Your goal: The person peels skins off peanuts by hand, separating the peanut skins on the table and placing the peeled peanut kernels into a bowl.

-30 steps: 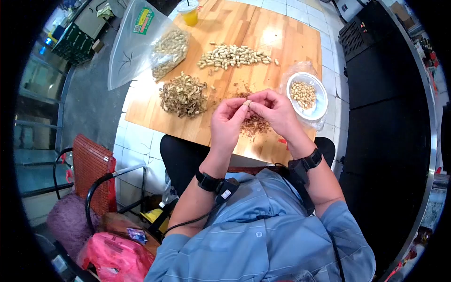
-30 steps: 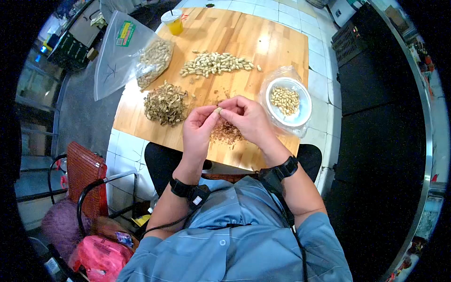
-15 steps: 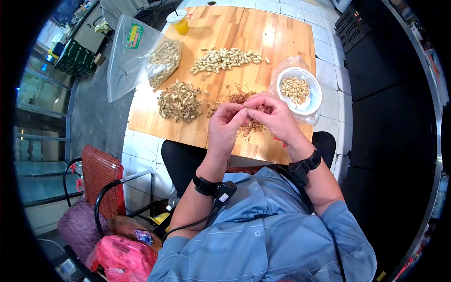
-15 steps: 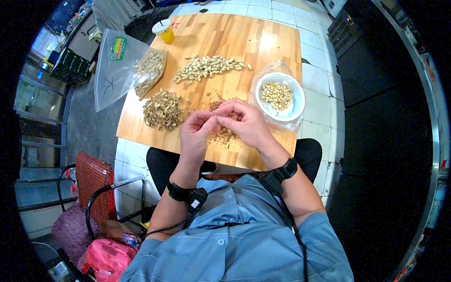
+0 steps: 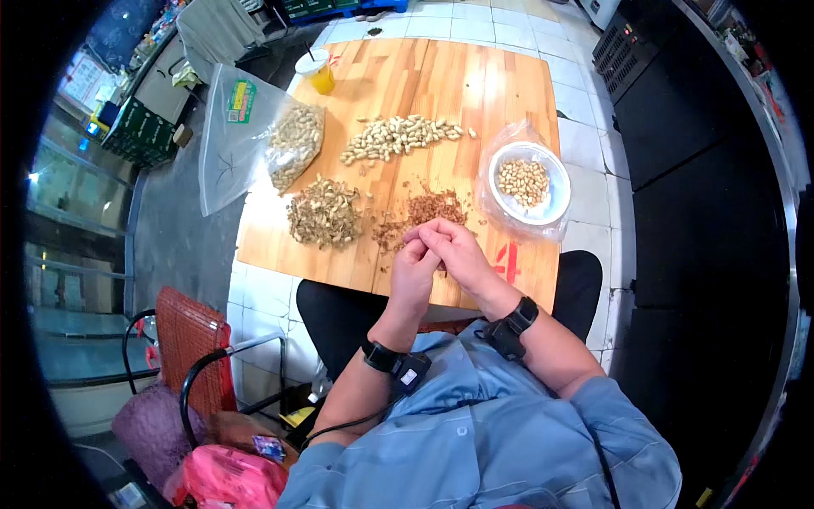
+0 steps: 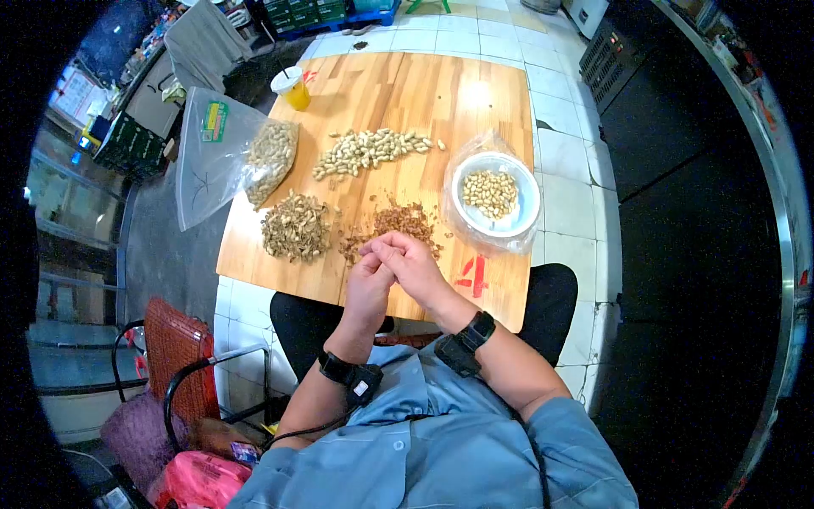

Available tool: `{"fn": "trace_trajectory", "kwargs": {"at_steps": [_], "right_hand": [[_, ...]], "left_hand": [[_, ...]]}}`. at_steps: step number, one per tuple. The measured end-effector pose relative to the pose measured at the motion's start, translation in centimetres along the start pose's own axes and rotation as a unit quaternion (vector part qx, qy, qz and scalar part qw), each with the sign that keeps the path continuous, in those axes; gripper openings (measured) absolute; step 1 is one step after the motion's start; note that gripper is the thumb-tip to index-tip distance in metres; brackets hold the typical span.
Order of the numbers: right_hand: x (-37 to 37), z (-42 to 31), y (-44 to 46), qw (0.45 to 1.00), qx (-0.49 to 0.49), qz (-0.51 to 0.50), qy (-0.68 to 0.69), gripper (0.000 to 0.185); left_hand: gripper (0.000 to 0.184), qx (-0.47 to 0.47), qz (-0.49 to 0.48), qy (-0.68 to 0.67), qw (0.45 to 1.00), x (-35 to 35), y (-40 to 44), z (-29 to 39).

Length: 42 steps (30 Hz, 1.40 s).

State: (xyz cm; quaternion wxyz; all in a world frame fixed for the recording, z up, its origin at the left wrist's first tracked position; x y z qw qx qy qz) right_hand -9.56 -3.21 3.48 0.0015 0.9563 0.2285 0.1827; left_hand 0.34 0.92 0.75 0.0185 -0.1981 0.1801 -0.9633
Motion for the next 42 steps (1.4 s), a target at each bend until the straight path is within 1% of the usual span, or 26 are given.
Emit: {"fn": "trace_trajectory", "kwargs": {"at_steps": [6,10,15,19,22,24,25,28,31,34,37,40,41,42], "right_hand": [[0.4,0.4,0.3,0.999,0.013,0.025,-0.038,0.029],[0.5,0.5,0.4,0.997,0.02,0.033,-0.073,0.031],[0.5,1.2,0.5,0.997,0.008,0.049,-0.055,0.033],[0.5,1.2,0.6,0.997,-0.001,0.062,-0.043,0.031],[0.5,0.7,0.5,0.989,0.034,0.115,0.085,0.034],[-0.7,0.7,0.4,0.989,0.048,0.094,0.106,0.038],[-1.2,0.9,0.3,0.988,0.054,0.085,0.116,0.039],[-1.3,1.1,0.3,0.989,0.064,0.067,0.112,0.043],[-0.5,0.9,0.2,0.978,0.07,0.111,0.16,0.043],[-0.6,1.2,0.2,0.978,0.085,0.098,0.163,0.044],[-0.5,1.5,0.2,0.977,0.079,0.084,0.177,0.047],[-0.3,1.1,0.2,0.98,0.068,0.083,0.17,0.046],[-1.2,2.3,0.2,0.98,0.068,0.068,0.172,0.046],[-0.9,2.0,0.1,0.98,0.069,0.076,0.17,0.045]], "left_hand": [[0.021,0.008,0.048,0.001,0.999,0.4,-0.2,0.2],[0.02,0.014,0.051,0.011,0.999,0.2,0.0,-0.3],[0.02,0.024,0.059,0.019,0.998,0.2,0.0,-0.4],[0.021,0.01,0.053,0.001,0.999,0.5,0.3,-0.2],[0.021,-0.006,0.031,-0.001,1.0,0.7,0.9,0.5],[0.021,-0.012,0.015,0.018,1.0,0.6,1.3,0.5],[0.021,-0.005,0.02,0.001,1.0,0.8,1.4,0.5],[0.019,-0.019,0.04,0.014,0.999,0.7,1.3,0.4],[0.017,-0.009,0.036,-0.015,0.999,0.9,0.9,0.6],[0.013,-0.001,0.044,-0.017,0.999,0.4,0.9,0.3],[0.014,0.0,0.056,0.0,0.998,0.3,1.0,0.4],[0.013,-0.006,0.039,-0.04,0.998,0.3,1.0,0.1],[0.013,-0.015,0.036,-0.038,0.999,0.3,1.1,0.0],[0.013,-0.022,0.029,-0.056,0.998,0.2,1.2,-0.2]]}}
Point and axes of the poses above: each hand's wrist, its own y-axis towards the middle knuckle, its own x-axis out of the palm, z = x × y, the point moved 2 cm from there along y, towards the middle knuckle, and after that the axes turned 11 degrees about -x, right-handed, at the moved point
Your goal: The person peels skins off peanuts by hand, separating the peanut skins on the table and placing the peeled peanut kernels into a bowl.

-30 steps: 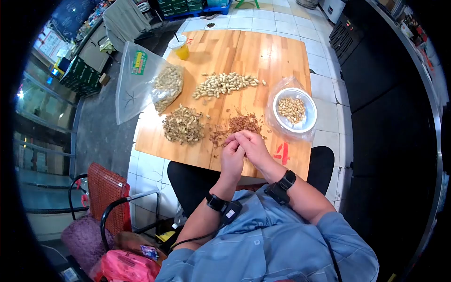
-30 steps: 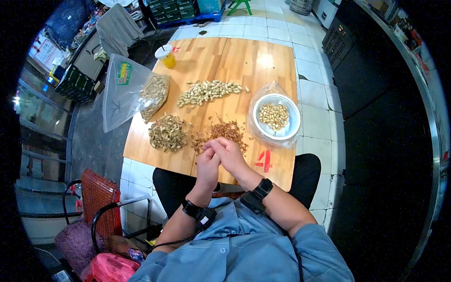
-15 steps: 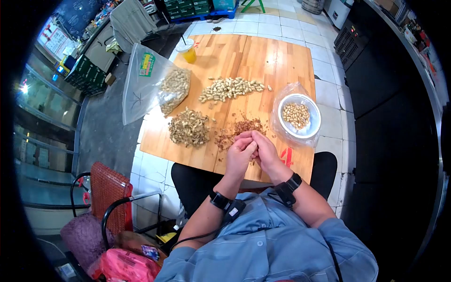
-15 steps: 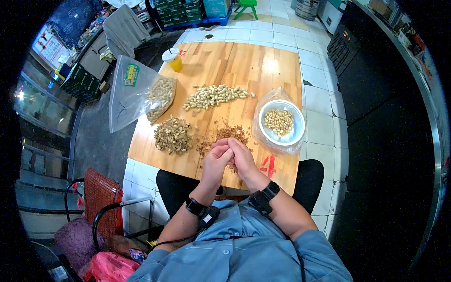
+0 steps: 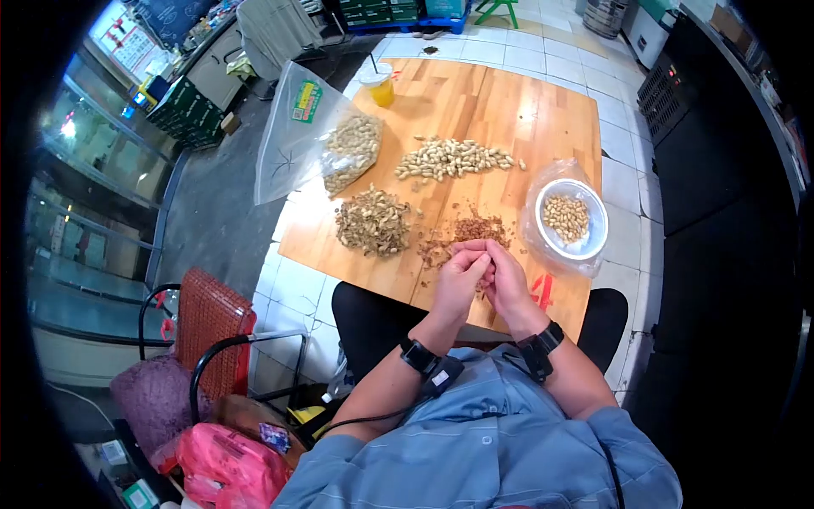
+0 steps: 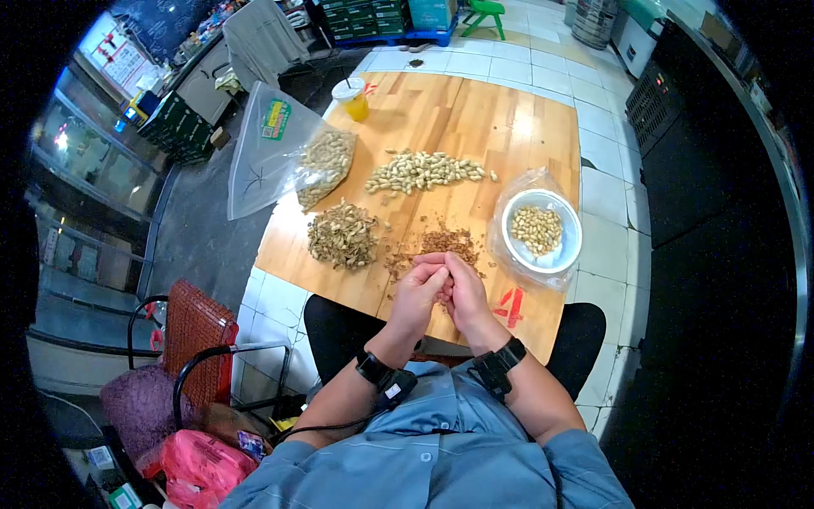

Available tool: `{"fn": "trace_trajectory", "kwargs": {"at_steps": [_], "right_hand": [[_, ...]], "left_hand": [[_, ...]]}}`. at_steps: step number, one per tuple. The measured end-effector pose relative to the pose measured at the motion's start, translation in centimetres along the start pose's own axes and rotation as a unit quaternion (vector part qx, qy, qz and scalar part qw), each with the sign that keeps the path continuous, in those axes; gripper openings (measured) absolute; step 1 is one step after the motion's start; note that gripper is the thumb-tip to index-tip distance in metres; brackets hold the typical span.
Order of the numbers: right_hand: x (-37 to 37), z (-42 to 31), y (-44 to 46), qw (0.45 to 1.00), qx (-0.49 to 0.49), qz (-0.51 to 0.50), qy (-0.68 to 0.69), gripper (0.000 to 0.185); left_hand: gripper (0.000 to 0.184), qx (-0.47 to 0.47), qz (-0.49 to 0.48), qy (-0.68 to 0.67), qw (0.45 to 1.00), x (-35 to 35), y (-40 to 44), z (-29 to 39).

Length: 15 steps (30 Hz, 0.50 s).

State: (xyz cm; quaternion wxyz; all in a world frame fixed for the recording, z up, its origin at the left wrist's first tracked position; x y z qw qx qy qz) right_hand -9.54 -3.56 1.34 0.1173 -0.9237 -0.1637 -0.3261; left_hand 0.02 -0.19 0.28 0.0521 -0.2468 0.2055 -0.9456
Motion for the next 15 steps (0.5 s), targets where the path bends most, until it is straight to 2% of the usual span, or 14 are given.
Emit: {"fn": "trace_trajectory", "kwargs": {"at_steps": [8,11,15], "right_hand": [[0.7,0.0,0.1,0.999,-0.04,0.023,-0.009,0.041],[1.1,0.1,-0.1,0.997,-0.055,0.043,-0.014,0.037],[0.5,0.6,-0.4,0.996,-0.042,0.066,-0.034,0.034]], "left_hand": [[0.013,-0.069,-0.037,-0.172,0.982,0.0,0.9,-0.1],[0.013,-0.052,-0.003,-0.155,0.986,0.2,0.6,0.1],[0.011,0.015,0.045,0.008,0.999,-0.7,1.4,-0.4]]}}
Point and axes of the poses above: each hand's wrist, its own y-axis towards the middle knuckle, its own x-axis out of the palm, z = x × y, the point moved 2 cm from there along y, towards the middle knuckle, and after that the axes turned 11 degrees about -x, right-handed, at the moved point
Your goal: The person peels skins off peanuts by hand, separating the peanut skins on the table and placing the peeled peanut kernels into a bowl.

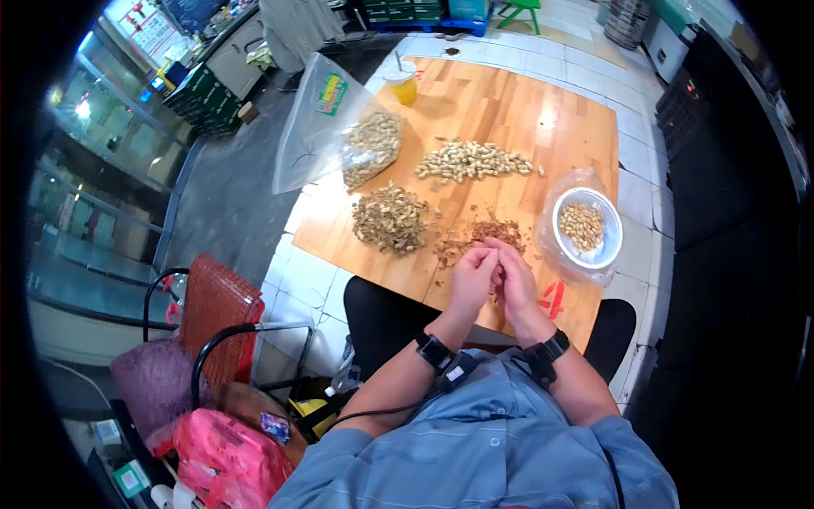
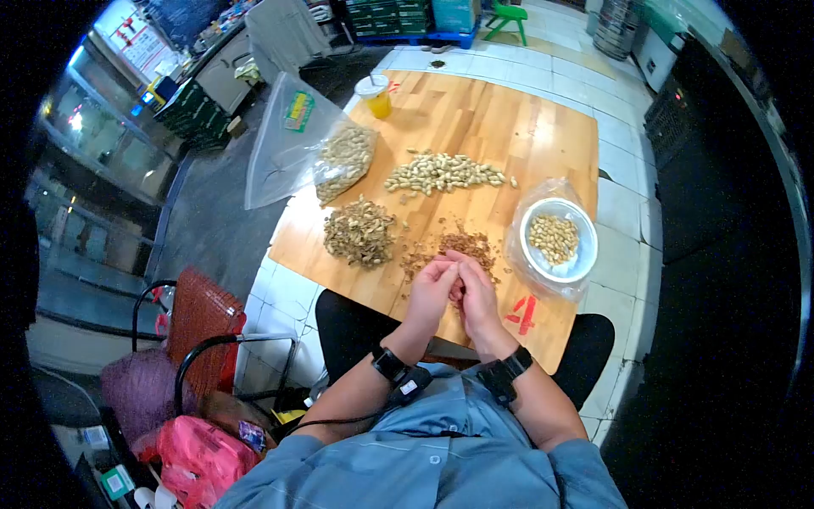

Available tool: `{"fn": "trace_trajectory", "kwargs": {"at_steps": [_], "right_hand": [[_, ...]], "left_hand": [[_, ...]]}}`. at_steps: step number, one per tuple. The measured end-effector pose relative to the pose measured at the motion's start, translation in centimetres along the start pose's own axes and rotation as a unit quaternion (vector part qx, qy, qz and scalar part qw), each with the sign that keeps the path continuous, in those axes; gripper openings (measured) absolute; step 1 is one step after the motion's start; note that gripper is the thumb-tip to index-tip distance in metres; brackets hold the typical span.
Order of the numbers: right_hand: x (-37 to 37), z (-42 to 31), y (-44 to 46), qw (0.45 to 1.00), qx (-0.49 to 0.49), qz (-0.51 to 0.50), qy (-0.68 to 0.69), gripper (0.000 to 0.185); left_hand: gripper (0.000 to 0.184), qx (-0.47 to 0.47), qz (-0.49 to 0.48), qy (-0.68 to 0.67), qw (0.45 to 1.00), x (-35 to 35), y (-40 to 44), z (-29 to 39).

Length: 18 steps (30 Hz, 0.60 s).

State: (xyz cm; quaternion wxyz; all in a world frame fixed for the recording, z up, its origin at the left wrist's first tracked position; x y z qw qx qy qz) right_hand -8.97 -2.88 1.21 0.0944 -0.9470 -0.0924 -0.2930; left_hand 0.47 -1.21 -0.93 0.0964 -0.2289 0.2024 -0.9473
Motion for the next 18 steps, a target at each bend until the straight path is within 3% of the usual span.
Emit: {"fn": "trace_trajectory", "kwargs": {"at_steps": [5,11,15,18], "right_hand": [[-1.2,0.9,0.3,0.997,0.066,0.024,0.011,0.032],[-2.4,1.9,0.8,0.997,0.082,0.014,-0.006,0.03],[-3.9,2.7,1.2,0.994,0.088,-0.04,-0.044,0.029],[-4.2,2.7,1.4,0.994,0.098,-0.001,-0.042,0.026]], "left_hand": [[0.011,0.117,0.079,0.261,0.955,-0.4,-0.9,1.2],[0.012,0.195,0.137,0.429,0.871,-0.6,-1.7,2.2],[0.014,0.226,0.122,0.414,0.873,-0.5,-2.3,2.5],[0.013,0.198,0.098,0.364,0.905,-1.2,-1.8,1.8]]}}
Point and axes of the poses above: each hand's wrist, its own y-axis towards the middle knuckle, its own x-axis out of the palm, z = x × y, the point moved 2 cm from there along y, towards the middle knuckle, and after that the axes turned 11 degrees about -x, right-handed, at the moved point
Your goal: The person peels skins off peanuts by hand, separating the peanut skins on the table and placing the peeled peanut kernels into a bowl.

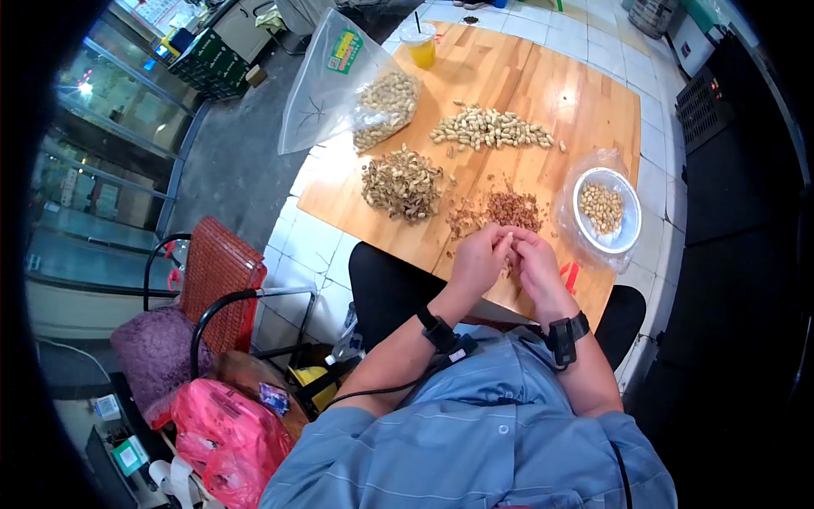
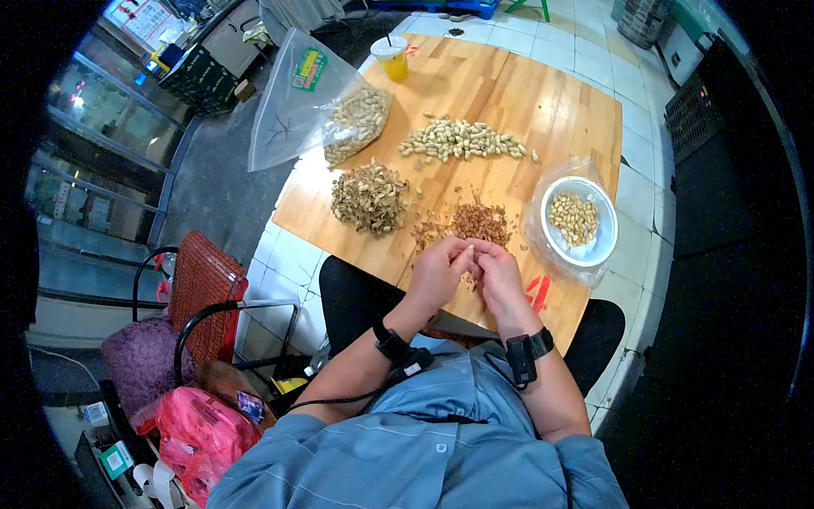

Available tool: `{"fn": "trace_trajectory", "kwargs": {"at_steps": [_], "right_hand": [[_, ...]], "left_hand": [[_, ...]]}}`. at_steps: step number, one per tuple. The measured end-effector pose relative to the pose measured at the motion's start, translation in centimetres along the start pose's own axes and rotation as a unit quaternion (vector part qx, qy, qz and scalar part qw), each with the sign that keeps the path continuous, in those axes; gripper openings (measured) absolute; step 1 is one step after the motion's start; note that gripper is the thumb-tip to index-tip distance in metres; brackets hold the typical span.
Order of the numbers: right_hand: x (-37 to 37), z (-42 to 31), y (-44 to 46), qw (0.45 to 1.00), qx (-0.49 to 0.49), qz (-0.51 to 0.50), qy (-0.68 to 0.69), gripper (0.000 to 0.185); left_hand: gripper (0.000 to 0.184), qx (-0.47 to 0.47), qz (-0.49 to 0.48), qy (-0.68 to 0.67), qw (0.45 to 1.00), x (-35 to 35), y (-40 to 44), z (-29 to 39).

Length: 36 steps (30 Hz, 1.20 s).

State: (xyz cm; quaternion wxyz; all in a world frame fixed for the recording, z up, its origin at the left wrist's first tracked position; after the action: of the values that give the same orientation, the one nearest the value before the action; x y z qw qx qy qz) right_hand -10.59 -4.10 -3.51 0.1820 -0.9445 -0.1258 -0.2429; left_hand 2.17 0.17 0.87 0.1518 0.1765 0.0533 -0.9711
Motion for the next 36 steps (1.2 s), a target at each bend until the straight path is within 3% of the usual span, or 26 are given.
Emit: {"fn": "trace_trajectory", "kwargs": {"at_steps": [3,8,10,11,12,13,14,18,21,22,24,26,28,31,36], "right_hand": [[0.6,-0.6,-0.4,0.998,-0.009,0.049,0.04,0.024],[0.5,-0.7,-0.2,1.0,-0.024,0.01,0.011,0.021],[-0.3,-1.1,0.0,0.999,-0.038,-0.001,-0.011,0.022],[-0.2,-1.2,0.0,0.999,-0.028,-0.003,-0.016,0.022],[-0.6,-0.9,0.2,1.0,-0.028,0.009,0.0,0.022],[-0.9,-0.7,0.4,0.999,-0.023,0.015,0.02,0.023],[-1.0,-1.2,0.3,0.999,-0.028,0.019,0.013,0.023],[-0.6,-1.7,0.1,1.0,-0.024,0.011,-0.004,0.023],[-0.6,-2.1,0.0,1.0,-0.009,0.003,-0.003,0.024],[-0.2,-2.5,-0.1,1.0,-0.003,0.0,-0.001,0.024],[1.0,-3.4,-0.6,1.0,0.006,-0.005,-0.023,0.023],[2.1,-3.5,-0.5,0.997,-0.008,-0.026,-0.068,0.022],[3.0,-3.1,-0.7,0.987,-0.049,-0.06,-0.14,0.02],[4.4,-4.6,-2.3,0.857,-0.228,-0.04,-0.46,0.018],[4.9,-4.1,-2.5,0.818,-0.324,-0.022,-0.475,0.014]], "left_hand": [[0.014,-0.066,-0.032,-0.028,0.997,-0.8,0.5,-0.9],[0.018,-0.048,0.069,-0.029,0.996,-5.6,4.1,-3.5],[0.015,0.023,0.139,0.06,0.988,-8.8,5.9,-3.1],[0.017,-0.021,0.124,0.068,0.99,-9.9,8.0,-6.1],[0.019,0.046,0.153,0.166,0.973,-11.2,7.8,-2.8],[0.022,0.067,0.18,0.211,0.958,-12.1,8.9,-3.8],[0.024,0.024,0.159,0.251,0.955,-12.6,8.5,-1.1],[0.025,0.088,0.234,0.356,0.9,-13.2,8.5,0.2],[0.024,0.159,0.208,0.213,0.941,-11.8,7.7,0.8],[0.019,0.057,0.134,0.106,0.984,-10.5,6.5,1.3],[0.017,-0.07,0.007,-0.176,0.982,-6.3,5.8,-2.2],[0.031,-0.215,-0.114,-0.368,0.898,-2.7,3.5,-2.8],[0.049,-0.269,-0.278,-0.549,0.741,0.6,2.1,-4.3],[0.051,-0.324,-0.23,-0.594,0.7,2.2,0.2,-2.4],[0.049,-0.347,-0.186,-0.581,0.713,2.1,0.1,-1.6]]}}
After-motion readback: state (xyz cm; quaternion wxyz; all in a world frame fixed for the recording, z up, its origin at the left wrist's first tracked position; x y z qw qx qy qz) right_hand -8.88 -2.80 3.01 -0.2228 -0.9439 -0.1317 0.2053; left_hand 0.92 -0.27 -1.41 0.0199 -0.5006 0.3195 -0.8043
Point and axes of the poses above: each hand's wrist, its own y-axis towards the middle knuckle, its own x-axis out of the palm, z = x × y, the point moved 2 cm from there along y, towards the middle knuckle, and after that the axes turned 11 degrees about -x, right-handed, at the moved point
